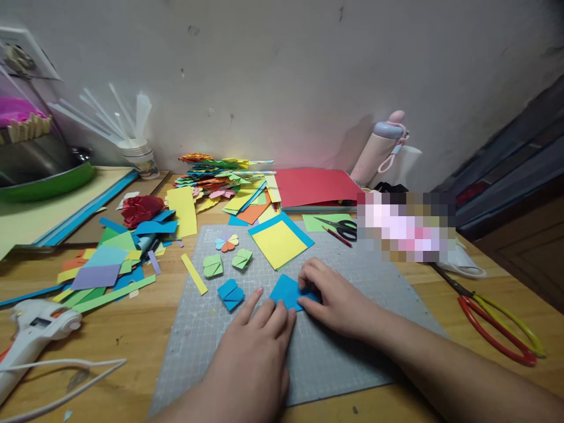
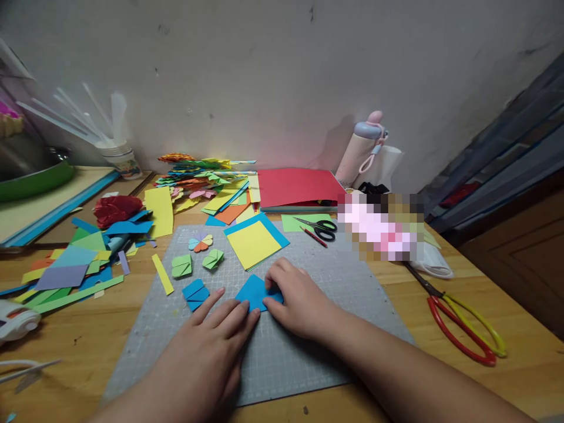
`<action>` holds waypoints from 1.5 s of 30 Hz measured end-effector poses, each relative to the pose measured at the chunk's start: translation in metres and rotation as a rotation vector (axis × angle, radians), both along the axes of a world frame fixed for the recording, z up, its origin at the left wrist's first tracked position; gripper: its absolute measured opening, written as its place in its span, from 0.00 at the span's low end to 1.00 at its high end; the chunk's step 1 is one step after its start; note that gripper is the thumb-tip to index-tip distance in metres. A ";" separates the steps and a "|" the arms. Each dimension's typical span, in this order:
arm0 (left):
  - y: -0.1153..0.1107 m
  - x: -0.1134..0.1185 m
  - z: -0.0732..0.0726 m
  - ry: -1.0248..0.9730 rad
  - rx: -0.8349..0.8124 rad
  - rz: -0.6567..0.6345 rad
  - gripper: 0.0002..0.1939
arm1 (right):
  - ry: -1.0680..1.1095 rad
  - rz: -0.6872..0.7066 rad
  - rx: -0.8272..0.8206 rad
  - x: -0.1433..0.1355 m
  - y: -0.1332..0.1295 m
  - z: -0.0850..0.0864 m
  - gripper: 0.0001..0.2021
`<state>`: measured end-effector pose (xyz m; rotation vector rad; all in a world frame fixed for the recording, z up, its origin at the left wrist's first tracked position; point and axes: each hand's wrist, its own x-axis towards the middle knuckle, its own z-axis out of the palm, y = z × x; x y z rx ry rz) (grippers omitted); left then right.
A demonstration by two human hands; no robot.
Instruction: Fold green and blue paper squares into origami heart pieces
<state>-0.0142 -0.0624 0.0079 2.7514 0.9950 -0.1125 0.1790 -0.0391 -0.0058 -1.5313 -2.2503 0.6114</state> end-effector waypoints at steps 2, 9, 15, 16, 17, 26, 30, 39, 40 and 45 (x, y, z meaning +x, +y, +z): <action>0.000 0.000 0.001 0.002 0.005 -0.003 0.26 | -0.045 0.037 0.050 -0.001 -0.011 0.005 0.06; -0.001 -0.001 0.000 -0.013 0.000 0.002 0.27 | -0.326 0.128 -0.017 -0.013 -0.041 0.012 0.18; -0.001 -0.002 -0.002 -0.021 -0.012 0.000 0.25 | -0.447 0.059 -0.099 -0.017 -0.035 0.014 0.24; 0.000 -0.002 -0.002 -0.021 -0.017 -0.002 0.25 | -0.457 0.040 -0.093 -0.016 -0.034 0.015 0.24; 0.000 -0.003 -0.002 -0.019 -0.021 -0.004 0.25 | -0.466 0.022 -0.089 -0.015 -0.032 0.016 0.24; 0.003 -0.004 -0.001 -0.036 -0.039 0.006 0.25 | -0.504 -0.118 -0.140 0.007 -0.024 0.022 0.25; 0.003 -0.004 -0.003 -0.059 -0.032 0.011 0.26 | -0.448 -0.086 -0.065 0.009 -0.022 0.020 0.23; 0.001 0.000 0.003 -0.144 0.004 0.104 0.18 | 0.064 0.111 -0.118 0.001 -0.032 0.011 0.11; 0.001 0.001 0.004 -0.165 0.004 0.125 0.16 | 0.074 0.093 -0.146 0.001 -0.032 0.010 0.12; 0.002 0.002 0.005 -0.266 -0.008 0.104 0.09 | 0.078 0.070 -0.164 0.003 -0.032 0.010 0.12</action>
